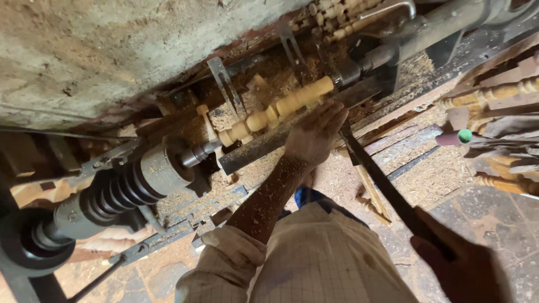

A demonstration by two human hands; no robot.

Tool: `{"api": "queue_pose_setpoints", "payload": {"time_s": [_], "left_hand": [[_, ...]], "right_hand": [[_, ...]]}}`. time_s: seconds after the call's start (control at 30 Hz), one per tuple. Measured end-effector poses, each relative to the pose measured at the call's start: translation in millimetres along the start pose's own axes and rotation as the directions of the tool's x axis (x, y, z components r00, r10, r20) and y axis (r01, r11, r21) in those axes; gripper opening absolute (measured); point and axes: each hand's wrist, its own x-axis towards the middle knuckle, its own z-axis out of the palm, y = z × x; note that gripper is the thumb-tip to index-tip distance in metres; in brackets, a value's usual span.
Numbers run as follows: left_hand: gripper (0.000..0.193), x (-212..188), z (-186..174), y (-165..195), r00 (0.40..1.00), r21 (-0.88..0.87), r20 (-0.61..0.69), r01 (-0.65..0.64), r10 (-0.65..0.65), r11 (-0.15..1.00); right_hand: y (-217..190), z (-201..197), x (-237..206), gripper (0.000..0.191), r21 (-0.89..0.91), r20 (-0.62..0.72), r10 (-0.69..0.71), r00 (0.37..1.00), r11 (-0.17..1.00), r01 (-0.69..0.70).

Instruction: The person shapes a rotating wooden rod on a lathe using a chisel. They hold the chisel with both hands and guide it along the spinning wood to carve decorative grooves and contours.

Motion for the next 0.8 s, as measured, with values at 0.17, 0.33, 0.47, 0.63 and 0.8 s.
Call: {"api": "queue_pose_setpoints", "payload": {"time_s": [0.17, 0.33, 0.47, 0.63, 0.8], "left_hand": [[0.039, -1, -3, 0, 0.992, 0.041, 0.124, 0.017, -0.022, 0.999], [0.036, -2, -3, -4, 0.989, -0.071, 0.145, 0.024, -0.013, 0.997], [0.04, 3, -2, -5, 0.977, 0.01, 0.21, -0.026, 0.023, 1.0], [0.039, 6, -3, -3, 0.957, 0.052, 0.291, -0.025, 0.009, 0.998], [0.032, 0, -1, 0, 0.974, 0.012, 0.226, 0.014, -0.016, 1.0]], "right_hand": [[-30, 41, -36, 0.059, 0.184, -0.112, 0.038, 0.993, 0.983, -0.017], [-58, 69, -60, 0.058, 0.276, -0.172, 0.063, 0.983, 0.961, -0.014], [-78, 82, -72, 0.061, 0.255, -0.115, 0.148, 0.982, 0.96, -0.115], [-72, 81, -66, 0.068, 0.243, -0.103, 0.067, 0.992, 0.969, -0.04], [-30, 54, -33, 0.067, 0.201, -0.129, -0.015, 0.991, 0.979, 0.041]]}}
